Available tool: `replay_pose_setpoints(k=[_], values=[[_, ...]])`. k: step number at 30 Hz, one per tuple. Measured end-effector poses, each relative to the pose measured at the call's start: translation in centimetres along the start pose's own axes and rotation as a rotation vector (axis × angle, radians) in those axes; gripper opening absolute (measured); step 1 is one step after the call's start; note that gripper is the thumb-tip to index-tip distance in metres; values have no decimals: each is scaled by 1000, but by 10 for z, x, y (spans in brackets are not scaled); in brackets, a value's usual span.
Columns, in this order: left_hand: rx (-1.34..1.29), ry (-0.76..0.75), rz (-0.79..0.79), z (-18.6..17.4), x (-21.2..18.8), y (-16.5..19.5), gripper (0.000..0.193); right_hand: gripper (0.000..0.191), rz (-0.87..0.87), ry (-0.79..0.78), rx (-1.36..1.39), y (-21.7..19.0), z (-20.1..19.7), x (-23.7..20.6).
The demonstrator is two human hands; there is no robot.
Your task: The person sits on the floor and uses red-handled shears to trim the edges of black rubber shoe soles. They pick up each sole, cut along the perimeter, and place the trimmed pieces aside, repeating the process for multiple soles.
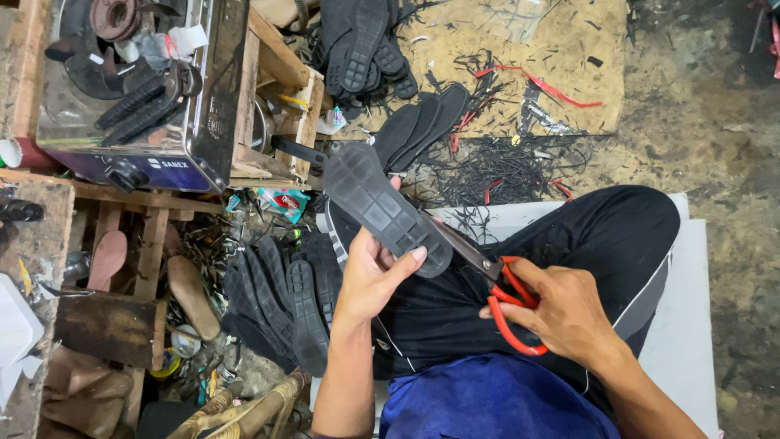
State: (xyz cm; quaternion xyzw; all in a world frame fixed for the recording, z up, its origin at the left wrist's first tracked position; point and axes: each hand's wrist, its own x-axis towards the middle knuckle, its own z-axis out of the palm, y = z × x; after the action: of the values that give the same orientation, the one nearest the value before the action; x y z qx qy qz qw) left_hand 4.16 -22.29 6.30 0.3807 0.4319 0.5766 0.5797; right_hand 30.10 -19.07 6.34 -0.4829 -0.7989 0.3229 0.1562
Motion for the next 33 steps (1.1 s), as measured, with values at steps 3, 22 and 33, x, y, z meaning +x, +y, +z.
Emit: replay_pose_setpoints(k=[3,22,33], values=[[-41,-1,-7,-1,-3,-3,85,47,65,-2,152,5,5,-6],[82,94,-23,-10,-11,-18,63,71,-84,-39,-36,-2,-5,-6],[-61,70,-14,-3,-13,-27,61,62,-68,-7,-33,7,11,-8]])
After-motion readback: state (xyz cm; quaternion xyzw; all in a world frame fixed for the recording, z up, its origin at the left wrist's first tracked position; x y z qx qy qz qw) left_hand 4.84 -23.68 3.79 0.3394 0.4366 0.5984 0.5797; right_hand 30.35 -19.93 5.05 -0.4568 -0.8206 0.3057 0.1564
